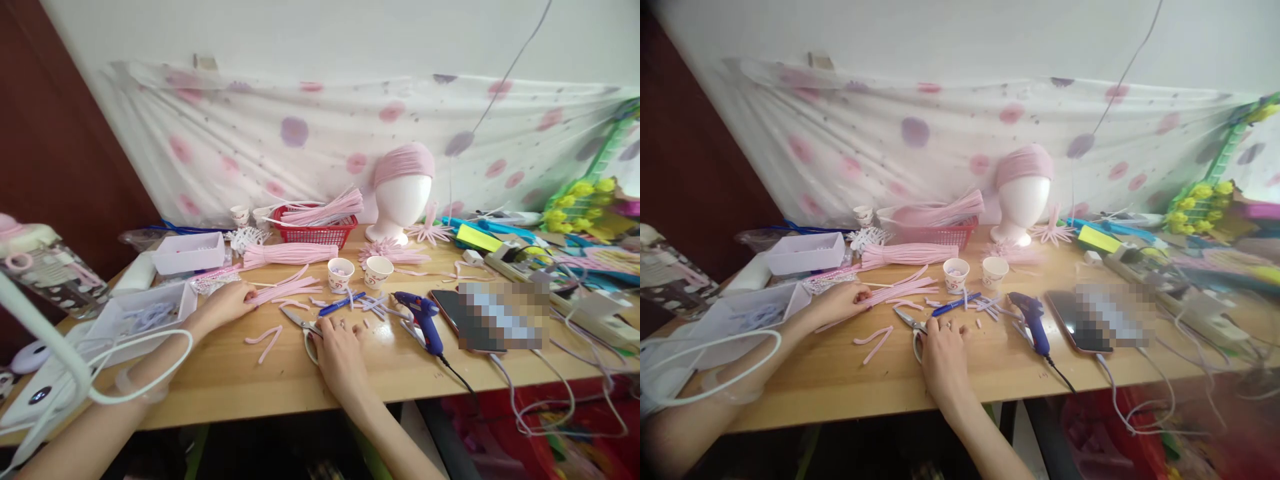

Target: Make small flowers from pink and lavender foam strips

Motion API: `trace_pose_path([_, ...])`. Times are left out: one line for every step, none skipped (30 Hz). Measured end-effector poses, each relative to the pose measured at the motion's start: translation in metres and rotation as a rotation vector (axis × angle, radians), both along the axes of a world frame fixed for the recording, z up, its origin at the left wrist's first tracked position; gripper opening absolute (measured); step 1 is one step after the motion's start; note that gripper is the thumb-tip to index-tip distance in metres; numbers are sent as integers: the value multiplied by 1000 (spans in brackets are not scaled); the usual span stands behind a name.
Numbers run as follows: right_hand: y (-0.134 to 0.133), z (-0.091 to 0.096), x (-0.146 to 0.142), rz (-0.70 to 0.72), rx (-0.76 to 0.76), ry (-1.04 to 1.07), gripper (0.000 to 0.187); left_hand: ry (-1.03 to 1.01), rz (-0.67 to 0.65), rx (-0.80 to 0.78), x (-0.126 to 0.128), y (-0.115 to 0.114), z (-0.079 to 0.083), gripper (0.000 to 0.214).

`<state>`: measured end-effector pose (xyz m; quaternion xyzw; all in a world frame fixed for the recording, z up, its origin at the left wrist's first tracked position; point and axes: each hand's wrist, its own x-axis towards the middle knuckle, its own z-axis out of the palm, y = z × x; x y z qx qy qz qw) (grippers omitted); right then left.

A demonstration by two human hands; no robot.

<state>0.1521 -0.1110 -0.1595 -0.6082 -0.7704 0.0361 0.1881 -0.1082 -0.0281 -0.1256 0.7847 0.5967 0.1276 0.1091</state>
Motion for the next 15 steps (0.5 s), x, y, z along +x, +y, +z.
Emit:
trace_pose_path([1,1,2,-18,12,-30,9,18,5,24,0,-5,-3,14])
trace_pose_path([2,3,4,-36,31,-49,10,36,7,51,1,-7,-5,17])
trace_pose_path([4,5,6,-46,57,-51,10,52,10,81,3,-7,-7,20])
trace_pose_path([5,7,7,-37,86,-35,11,63,13,112,4,-6,-8,22])
trace_pose_path([7,10,8,-1,111,-2,11,71,16,144,6,-3,-9,24])
trace_pose_path([8,14,7,55,125,41,10,76,16,174,8,0,-11,26])
trace_pose_path([9,17,5,117,125,84,8,79,13,196,9,3,-13,27])
trace_pose_path([10,21,1,174,112,114,8,80,8,212,10,7,-15,28])
trace_pose_path([12,25,-4,223,88,127,13,80,3,221,11,10,-18,28])
trace_pose_path([13,29,-11,255,58,116,19,76,-2,226,11,13,-21,28])
trace_pose_path([15,32,-18,291,28,84,28,69,-5,227,11,15,-25,27])
trace_pose_path([18,35,-24,344,1,46,36,59,-8,227,10,17,-28,27])
trace_pose_path([22,37,-31,447,-41,-7,38,45,-13,225,9,19,-31,27])
trace_pose_path([26,38,-36,550,-90,-62,34,29,-20,223,8,20,-33,28])
trace_pose_path([31,39,-41,617,-130,-105,31,11,-31,221,6,21,-35,28])
